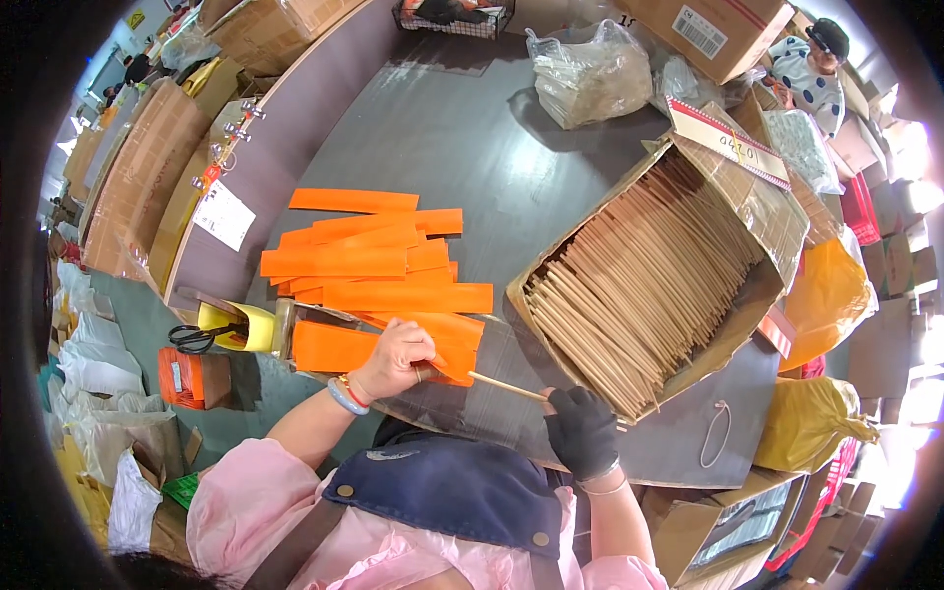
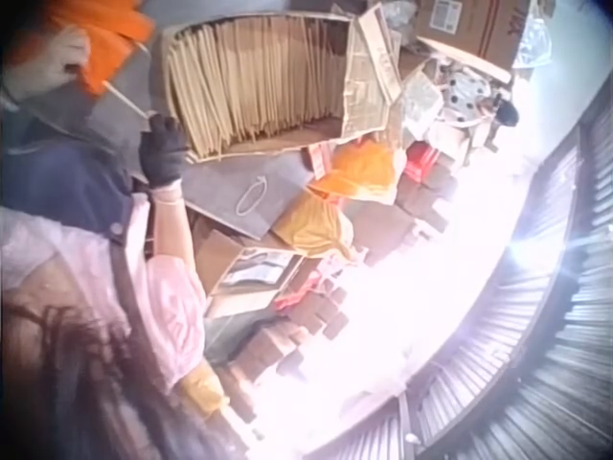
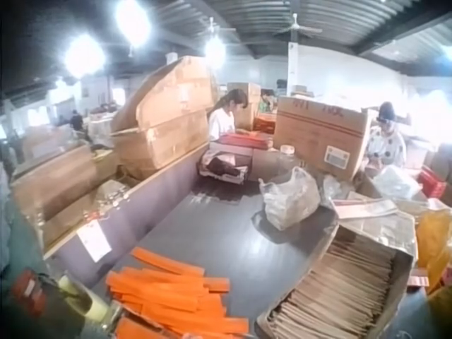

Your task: Inserting wooden sticks into orange paper sleeves and bundling them.

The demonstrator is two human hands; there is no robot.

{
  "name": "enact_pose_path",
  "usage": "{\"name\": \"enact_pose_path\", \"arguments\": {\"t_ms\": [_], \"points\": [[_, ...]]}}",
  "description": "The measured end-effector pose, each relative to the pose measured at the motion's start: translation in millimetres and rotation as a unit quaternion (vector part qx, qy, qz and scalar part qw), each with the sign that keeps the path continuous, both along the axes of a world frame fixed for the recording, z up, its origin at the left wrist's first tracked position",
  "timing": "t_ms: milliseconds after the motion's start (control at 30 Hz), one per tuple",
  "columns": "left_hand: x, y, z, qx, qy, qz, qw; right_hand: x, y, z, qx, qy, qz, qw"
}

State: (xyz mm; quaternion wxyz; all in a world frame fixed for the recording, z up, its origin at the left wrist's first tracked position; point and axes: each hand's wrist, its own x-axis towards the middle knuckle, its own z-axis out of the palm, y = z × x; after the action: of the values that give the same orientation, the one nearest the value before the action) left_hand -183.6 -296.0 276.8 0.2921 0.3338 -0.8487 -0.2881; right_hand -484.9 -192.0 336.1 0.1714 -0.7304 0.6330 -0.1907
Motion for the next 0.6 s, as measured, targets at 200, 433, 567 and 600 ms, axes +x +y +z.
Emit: {"name": "enact_pose_path", "arguments": {"t_ms": [200,433,567,600], "points": [[1,-1,3,-0.001,0.013,-0.022,1.0,1,-1,1,-0.005,-0.021,0.015,1.0],[4,-2,3,0.007,0.007,-0.036,0.999,0,-1,3,-0.009,-0.023,0.017,1.0],[-7,3,9,-0.024,-0.022,-0.015,0.999,1,-1,4,0.0,0.006,-0.006,1.0],[-11,5,9,-0.047,-0.02,0.013,0.999,-1,-1,1,-0.012,0.007,-0.015,1.0]]}}
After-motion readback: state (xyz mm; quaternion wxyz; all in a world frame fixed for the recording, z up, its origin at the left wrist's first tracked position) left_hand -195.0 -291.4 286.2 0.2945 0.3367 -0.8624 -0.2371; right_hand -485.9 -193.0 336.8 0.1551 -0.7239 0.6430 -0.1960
